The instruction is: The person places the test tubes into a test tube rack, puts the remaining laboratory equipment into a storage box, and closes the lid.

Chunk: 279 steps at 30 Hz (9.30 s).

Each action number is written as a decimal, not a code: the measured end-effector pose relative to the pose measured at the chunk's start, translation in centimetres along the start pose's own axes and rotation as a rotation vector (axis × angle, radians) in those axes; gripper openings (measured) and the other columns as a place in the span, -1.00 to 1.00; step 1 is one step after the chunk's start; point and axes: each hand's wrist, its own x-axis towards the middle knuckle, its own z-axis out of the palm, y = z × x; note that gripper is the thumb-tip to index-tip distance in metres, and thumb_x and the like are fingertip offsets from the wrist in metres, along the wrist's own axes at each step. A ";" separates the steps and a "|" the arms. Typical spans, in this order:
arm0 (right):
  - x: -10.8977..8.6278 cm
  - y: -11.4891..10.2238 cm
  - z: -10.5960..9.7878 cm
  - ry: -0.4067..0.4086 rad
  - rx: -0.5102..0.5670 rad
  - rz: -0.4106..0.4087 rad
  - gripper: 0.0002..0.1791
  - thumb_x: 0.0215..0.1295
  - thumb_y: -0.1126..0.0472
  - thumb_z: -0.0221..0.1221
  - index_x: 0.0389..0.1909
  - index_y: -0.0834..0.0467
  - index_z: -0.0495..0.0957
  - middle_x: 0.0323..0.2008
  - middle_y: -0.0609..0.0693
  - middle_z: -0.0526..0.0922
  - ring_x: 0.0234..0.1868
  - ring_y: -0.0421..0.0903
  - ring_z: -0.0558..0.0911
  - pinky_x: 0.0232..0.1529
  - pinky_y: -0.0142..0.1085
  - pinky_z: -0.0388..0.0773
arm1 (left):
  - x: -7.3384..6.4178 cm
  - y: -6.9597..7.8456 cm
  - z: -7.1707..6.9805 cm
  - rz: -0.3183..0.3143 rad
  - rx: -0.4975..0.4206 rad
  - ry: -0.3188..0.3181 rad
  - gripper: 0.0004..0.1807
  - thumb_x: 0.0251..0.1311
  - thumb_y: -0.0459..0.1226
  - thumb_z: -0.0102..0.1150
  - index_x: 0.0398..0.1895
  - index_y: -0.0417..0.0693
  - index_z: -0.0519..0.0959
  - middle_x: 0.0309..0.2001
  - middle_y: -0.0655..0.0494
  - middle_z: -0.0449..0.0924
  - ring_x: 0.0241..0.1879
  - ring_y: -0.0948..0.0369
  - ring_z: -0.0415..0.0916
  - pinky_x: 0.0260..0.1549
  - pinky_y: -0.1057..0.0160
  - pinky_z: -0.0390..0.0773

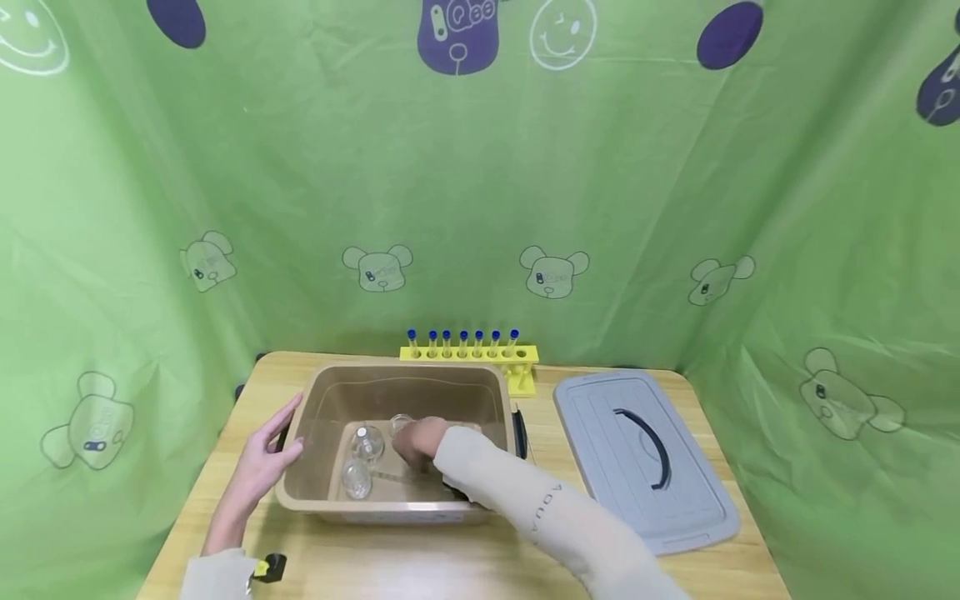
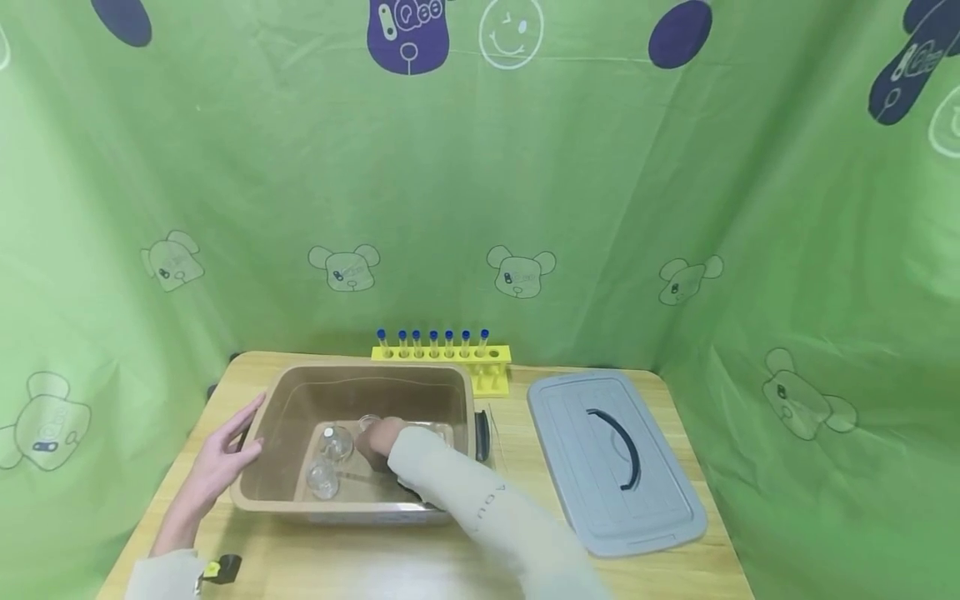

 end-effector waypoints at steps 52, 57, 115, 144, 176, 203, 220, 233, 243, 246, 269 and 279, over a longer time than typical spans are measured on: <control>-8.2 14.8 17.2 0.956 0.805 0.562 -0.45 0.19 0.30 0.43 0.20 0.35 0.54 0.00 0.32 0.58 -0.08 0.26 0.65 -0.05 0.11 0.73 | -0.8 0.3 0.5 0.052 0.071 0.022 -0.26 0.36 -0.51 0.14 0.59 -0.12 0.19 0.56 -0.28 0.09 0.22 0.06 0.47 -0.05 0.44 0.65; -6.8 14.3 19.2 0.850 0.848 0.604 -0.43 0.16 0.29 0.45 0.18 0.35 0.55 -0.03 0.31 0.57 -0.15 0.20 0.64 -0.06 0.07 0.74 | -0.7 0.5 0.5 0.034 0.077 0.025 -0.25 0.36 -0.51 0.13 0.59 -0.11 0.18 0.57 -0.28 0.07 0.22 -0.11 0.46 -0.05 0.39 0.67; -15.2 17.1 15.4 1.090 0.852 0.698 -0.81 0.11 0.31 0.32 -0.24 0.28 0.65 -0.37 0.10 0.70 -0.34 0.05 0.66 -0.23 0.00 0.68 | 0.1 1.2 3.8 0.023 0.028 0.015 -0.22 0.29 -0.55 0.16 0.58 -0.07 0.23 0.55 -0.26 0.13 0.29 -0.32 0.40 0.00 0.25 0.70; -17.8 13.0 4.6 1.042 0.747 0.381 -0.72 0.13 0.44 0.33 -0.10 0.25 0.68 -0.28 0.02 0.67 -0.29 -0.05 0.67 -0.30 -0.30 0.75 | 1.4 2.0 9.3 0.019 0.002 0.026 -0.19 0.21 -0.58 0.20 0.55 -0.05 0.30 0.49 -0.26 0.26 0.12 -0.32 0.57 -0.10 0.19 0.77; -7.0 10.4 6.1 0.338 0.325 0.139 -0.78 -0.02 0.49 0.40 -0.50 0.11 0.66 -0.60 -0.14 0.53 -0.53 -0.15 0.54 -0.50 -0.32 0.59 | 1.4 2.2 9.4 0.010 -0.034 0.021 -0.19 0.22 -0.56 0.20 0.56 -0.02 0.28 0.50 -0.26 0.24 0.17 -0.34 0.52 -0.06 0.10 0.76; -3.8 10.8 9.8 0.227 0.382 0.290 -0.69 -0.02 0.50 0.33 -0.65 0.07 0.48 -0.50 0.01 0.57 -0.48 -0.06 0.53 -0.50 -0.25 0.60 | 1.7 2.0 9.7 0.033 -0.053 0.005 -0.18 0.20 -0.57 0.20 0.55 -0.01 0.30 0.50 -0.26 0.24 0.20 -0.31 0.51 -0.03 0.20 0.73; -3.5 10.5 10.5 0.227 0.352 0.306 -0.70 0.04 0.47 0.32 -0.63 0.07 0.45 -0.45 0.06 0.60 -0.45 -0.02 0.57 -0.39 -0.17 0.69 | 1.8 1.7 9.8 0.009 -0.049 0.017 -0.17 0.17 -0.54 0.23 0.55 0.04 0.31 0.50 -0.26 0.25 0.15 -0.34 0.54 -0.06 0.03 0.76; -5.6 10.7 7.6 0.259 0.456 0.288 -0.77 0.00 0.51 0.26 -0.54 0.09 0.57 -0.47 0.00 0.62 -0.46 -0.07 0.59 -0.45 -0.24 0.65 | 1.7 1.9 9.8 0.015 -0.053 0.017 -0.18 0.19 -0.55 0.20 0.55 0.00 0.30 0.50 -0.26 0.25 0.14 -0.36 0.54 -0.09 0.02 0.77; -11.2 11.8 3.3 0.408 0.523 0.215 -0.76 0.12 0.51 0.29 -0.38 0.09 0.63 -0.44 -0.07 0.64 -0.43 -0.14 0.58 -0.36 -0.35 0.66 | 1.5 1.8 9.8 0.022 -0.038 0.020 -0.17 0.19 -0.56 0.19 0.56 0.03 0.30 0.51 -0.24 0.24 0.11 -0.31 0.58 -0.16 0.19 0.78; -13.1 12.3 2.7 0.472 0.537 0.207 -0.84 0.20 0.45 0.31 -0.31 0.12 0.64 -0.38 -0.04 0.66 -0.38 -0.14 0.60 -0.27 -0.35 0.68 | 1.5 1.8 9.8 0.014 -0.045 0.005 -0.18 0.21 -0.54 0.20 0.56 0.05 0.29 0.52 -0.22 0.23 0.15 -0.36 0.53 -0.11 0.15 0.77; -20.0 21.3 12.1 0.902 0.655 0.453 -0.72 0.29 0.42 0.20 0.01 0.38 0.60 -0.12 0.29 0.69 -0.13 0.20 0.71 -0.14 0.06 0.76 | 1.5 2.2 9.4 0.039 0.089 0.015 -0.27 0.32 -0.38 0.26 0.55 0.04 0.31 0.48 -0.25 0.28 -0.02 -0.33 0.65 -0.36 0.15 0.81; -20.3 24.4 20.4 0.904 0.737 0.636 -0.65 0.25 0.42 0.15 0.06 0.44 0.56 -0.17 0.39 0.66 -0.15 0.30 0.65 -0.15 0.20 0.67 | 1.4 2.2 8.9 0.027 0.053 -0.027 -0.34 0.41 -0.30 0.24 0.55 0.05 0.32 0.51 -0.28 0.22 -0.12 -0.23 0.69 -0.78 0.23 0.61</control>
